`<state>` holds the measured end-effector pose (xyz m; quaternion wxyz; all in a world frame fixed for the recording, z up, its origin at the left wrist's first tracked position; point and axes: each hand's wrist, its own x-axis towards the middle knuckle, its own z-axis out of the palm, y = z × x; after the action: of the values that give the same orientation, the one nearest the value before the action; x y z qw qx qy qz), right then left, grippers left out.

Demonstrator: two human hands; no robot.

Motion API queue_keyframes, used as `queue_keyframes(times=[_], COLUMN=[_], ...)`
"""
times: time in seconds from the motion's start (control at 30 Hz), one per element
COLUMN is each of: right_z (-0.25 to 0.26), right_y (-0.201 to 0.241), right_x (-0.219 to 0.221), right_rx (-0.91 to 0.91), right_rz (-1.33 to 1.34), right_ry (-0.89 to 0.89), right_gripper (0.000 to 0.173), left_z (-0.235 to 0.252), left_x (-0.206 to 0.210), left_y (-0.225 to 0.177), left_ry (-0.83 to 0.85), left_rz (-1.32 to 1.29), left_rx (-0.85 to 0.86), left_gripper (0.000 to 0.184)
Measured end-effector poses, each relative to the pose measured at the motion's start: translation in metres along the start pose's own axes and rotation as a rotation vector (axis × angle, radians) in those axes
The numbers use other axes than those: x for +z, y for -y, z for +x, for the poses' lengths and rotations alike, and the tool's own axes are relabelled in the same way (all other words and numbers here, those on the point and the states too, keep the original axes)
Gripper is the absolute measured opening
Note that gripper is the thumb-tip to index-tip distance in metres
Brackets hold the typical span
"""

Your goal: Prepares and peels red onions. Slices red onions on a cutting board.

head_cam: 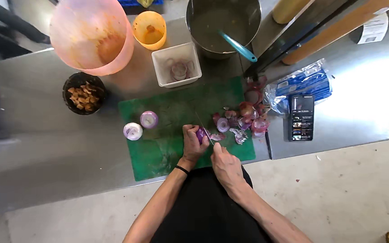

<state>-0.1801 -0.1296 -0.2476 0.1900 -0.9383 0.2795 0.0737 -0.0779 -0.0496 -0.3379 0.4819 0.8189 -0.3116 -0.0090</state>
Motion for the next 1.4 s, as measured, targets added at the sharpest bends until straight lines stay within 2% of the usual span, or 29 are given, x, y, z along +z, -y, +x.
queue_keyframes(times=[0.23, 0.37, 0.47, 0.53, 0.6, 0.8, 1.03, 1.17, 1.27, 1.33, 1.4], right_z=[0.008, 0.001, -0.001, 0.007, 0.021, 0.043, 0.028, 0.023, 0.018, 0.003, -0.015], right_y=[0.002, 0.0, -0.001, 0.004, 0.009, 0.028, 0.021, 0.02, 0.017, 0.006, -0.01], right_x=[-0.002, -0.003, -0.007, -0.01, -0.016, -0.037, -0.023, -0.015, -0.01, 0.002, 0.015], right_rx=[-0.022, -0.008, -0.003, -0.008, 0.007, 0.076, 0.052, 0.126, 0.131, 0.116, 0.123], right_rz=[0.008, -0.026, -0.058, -0.051, -0.056, -0.11, -0.064, -0.075, -0.084, -0.064, -0.05], right_ry=[0.017, 0.065, 0.106, 0.125, 0.192, 0.417, 0.252, 0.308, 0.311, 0.28, 0.292], right_gripper=[0.009, 0.011, 0.01, 0.011, 0.016, 0.02, 0.019, 0.035, 0.033, 0.024, 0.023], left_z=[0.007, 0.005, 0.002, 0.002, 0.007, 0.001, 0.006, 0.008, 0.012, 0.01, 0.007], left_x=[0.008, 0.008, 0.002, 0.002, 0.008, 0.001, 0.007, 0.003, 0.004, 0.004, -0.001], left_y=[0.006, 0.004, 0.001, 0.001, 0.005, 0.0, 0.002, 0.001, 0.001, 0.001, -0.002], left_ry=[-0.093, -0.096, -0.019, -0.024, -0.086, -0.019, -0.058, -0.011, -0.037, -0.045, -0.002], left_rz=[0.017, 0.01, -0.004, -0.009, 0.011, 0.017, 0.019, -0.003, -0.006, 0.003, -0.013], left_rx=[0.051, 0.049, 0.009, -0.008, 0.019, -0.023, -0.006, -0.017, -0.046, -0.066, -0.089], left_gripper=[0.042, 0.044, 0.048, 0.047, 0.045, 0.047, 0.052, 0.062, 0.06, 0.056, 0.056])
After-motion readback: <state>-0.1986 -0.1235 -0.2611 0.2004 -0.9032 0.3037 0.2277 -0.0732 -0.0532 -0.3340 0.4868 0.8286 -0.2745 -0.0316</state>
